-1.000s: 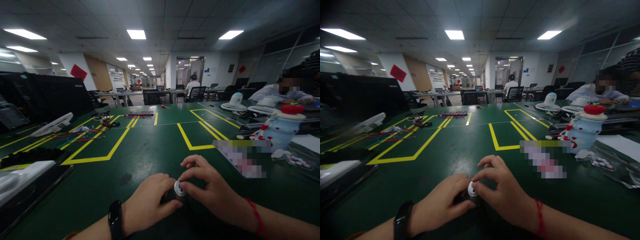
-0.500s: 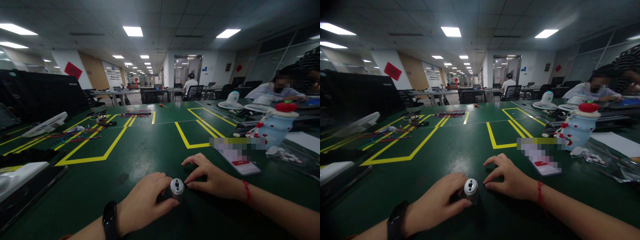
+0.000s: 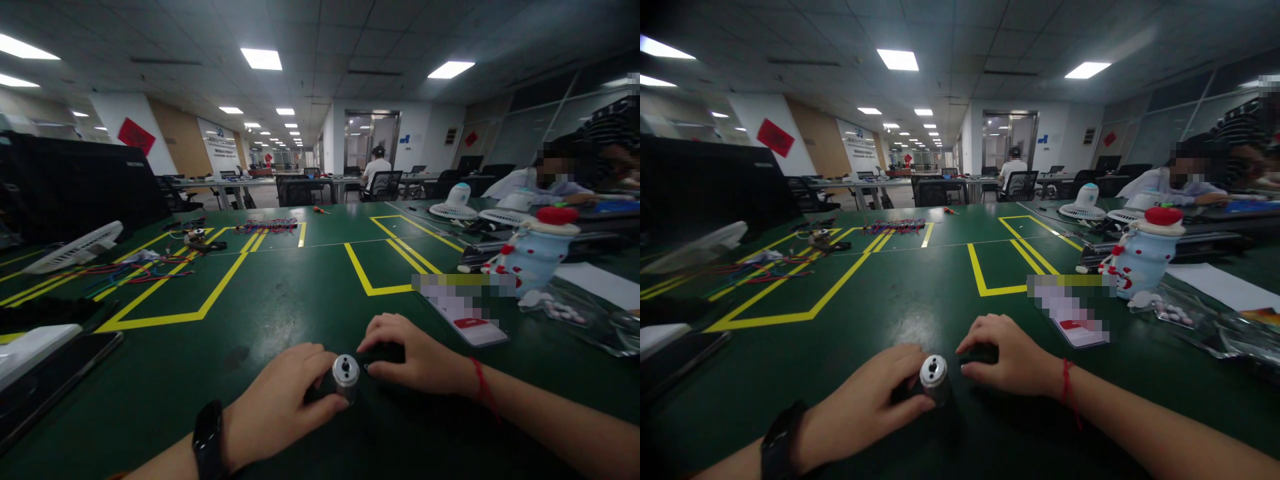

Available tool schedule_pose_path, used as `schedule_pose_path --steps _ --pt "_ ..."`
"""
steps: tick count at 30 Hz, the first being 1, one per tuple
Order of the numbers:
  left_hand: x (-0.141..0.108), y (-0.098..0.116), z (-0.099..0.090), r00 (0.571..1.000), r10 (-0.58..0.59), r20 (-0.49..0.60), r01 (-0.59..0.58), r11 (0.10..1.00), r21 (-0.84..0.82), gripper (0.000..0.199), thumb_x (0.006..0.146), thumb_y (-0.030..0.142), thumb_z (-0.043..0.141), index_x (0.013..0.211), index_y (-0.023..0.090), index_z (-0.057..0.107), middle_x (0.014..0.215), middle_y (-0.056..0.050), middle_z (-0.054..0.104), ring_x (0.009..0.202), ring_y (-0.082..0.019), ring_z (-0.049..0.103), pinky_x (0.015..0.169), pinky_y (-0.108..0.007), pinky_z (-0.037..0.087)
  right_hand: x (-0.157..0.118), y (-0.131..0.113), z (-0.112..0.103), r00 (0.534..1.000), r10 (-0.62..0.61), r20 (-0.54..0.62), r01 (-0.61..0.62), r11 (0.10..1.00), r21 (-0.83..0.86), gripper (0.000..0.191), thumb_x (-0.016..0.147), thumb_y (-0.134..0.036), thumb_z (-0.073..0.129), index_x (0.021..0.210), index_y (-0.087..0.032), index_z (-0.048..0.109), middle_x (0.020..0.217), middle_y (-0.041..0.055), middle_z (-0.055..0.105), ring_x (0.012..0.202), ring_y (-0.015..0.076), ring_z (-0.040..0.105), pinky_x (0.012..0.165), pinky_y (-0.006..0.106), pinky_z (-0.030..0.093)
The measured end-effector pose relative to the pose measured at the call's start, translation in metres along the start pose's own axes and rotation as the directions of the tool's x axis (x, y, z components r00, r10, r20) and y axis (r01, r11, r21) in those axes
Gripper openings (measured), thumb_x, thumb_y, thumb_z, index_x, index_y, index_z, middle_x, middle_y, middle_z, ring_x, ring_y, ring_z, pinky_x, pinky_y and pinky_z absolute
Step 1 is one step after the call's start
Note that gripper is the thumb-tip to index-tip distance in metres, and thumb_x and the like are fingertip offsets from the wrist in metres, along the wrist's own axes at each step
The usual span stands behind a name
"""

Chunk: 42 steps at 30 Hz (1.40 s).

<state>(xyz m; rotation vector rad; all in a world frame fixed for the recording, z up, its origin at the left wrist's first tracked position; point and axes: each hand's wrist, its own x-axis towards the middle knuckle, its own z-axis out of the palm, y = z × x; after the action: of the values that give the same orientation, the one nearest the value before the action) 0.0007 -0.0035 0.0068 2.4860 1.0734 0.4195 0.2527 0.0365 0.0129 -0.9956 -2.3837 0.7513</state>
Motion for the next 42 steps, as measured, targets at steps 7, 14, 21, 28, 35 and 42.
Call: schedule_pose_path --steps 7,14,21,28,35,42 --pt "0.001 -0.001 0.002 1.0 -0.003 0.001 0.003 1.0 0.003 0.018 0.092 0.037 0.06 0.092 0.02 0.056 0.084 0.0 0.057 0.074 -0.018 0.049 0.067 -0.028 0.037 0.003 -0.023 0.01 0.981 -0.034 -0.189 0.065 0.985 0.162 0.012 0.089 -0.029 0.064 0.091 -0.018 0.07 0.089 0.0027 0.06 0.079 0.014 0.057 0.069 0.026 0.045" --pt "0.001 -0.003 0.004 1.0 0.021 -0.015 -0.021 1.0 -0.004 0.015 0.093 0.035 0.058 0.098 0.021 0.058 0.087 -0.001 0.059 0.078 -0.019 0.052 0.072 -0.029 0.04 0.004 -0.045 0.017 0.991 -0.05 -0.123 0.076 0.972 0.221 0.01 0.084 -0.026 0.07 0.093 -0.022 0.074 0.086 0.0003 0.058 0.076 0.0121 0.055 0.067 0.025 0.044" --pt "0.002 -0.002 0.003 1.0 0.011 -0.011 -0.011 1.0 0.007 0.016 0.093 0.036 0.058 0.098 0.02 0.058 0.087 -0.002 0.059 0.077 -0.019 0.052 0.071 -0.029 0.041 0.003 -0.039 0.02 0.988 0.038 -0.151 0.015 0.943 0.332 0.015 0.086 -0.034 0.068 0.092 -0.022 0.075 0.088 0.0015 0.061 0.079 0.0136 0.057 0.07 0.026 0.045" --pt "0.002 -0.001 0.002 1.0 0.009 -0.006 -0.009 1.0 0.011 0.015 0.092 0.035 0.059 0.095 0.02 0.058 0.085 -0.001 0.059 0.075 -0.019 0.051 0.068 -0.029 0.04 0.007 -0.031 0.025 0.987 0.105 -0.118 -0.031 0.863 0.504 0.021 0.086 -0.039 0.067 0.088 -0.019 0.076 0.087 0.0028 0.062 0.081 0.0145 0.06 0.074 0.028 0.048" --pt "0.002 -0.002 0.004 1.0 0.007 -0.01 -0.007 1.0 0.003 0.015 0.092 0.035 0.059 0.097 0.021 0.058 0.086 -0.001 0.059 0.076 -0.019 0.052 0.071 -0.03 0.041 0.008 -0.03 0.027 0.992 0.1 -0.081 -0.03 0.795 0.606 0.024 0.085 -0.042 0.068 0.091 -0.021 0.077 0.09 0.0027 0.06 0.083 0.0136 0.059 0.077 0.027 0.048" --pt "0.002 -0.002 0.003 1.0 0.008 0.001 -0.008 1.0 0.002 0.015 0.093 0.034 0.059 0.099 0.021 0.058 0.087 -0.001 0.059 0.077 -0.019 0.051 0.072 -0.031 0.04 0.008 -0.032 0.026 0.996 0.079 -0.043 -0.043 0.84 0.541 0.02 0.087 -0.037 0.065 0.092 -0.022 0.077 0.091 0.0026 0.058 0.084 0.0137 0.058 0.076 0.027 0.047"
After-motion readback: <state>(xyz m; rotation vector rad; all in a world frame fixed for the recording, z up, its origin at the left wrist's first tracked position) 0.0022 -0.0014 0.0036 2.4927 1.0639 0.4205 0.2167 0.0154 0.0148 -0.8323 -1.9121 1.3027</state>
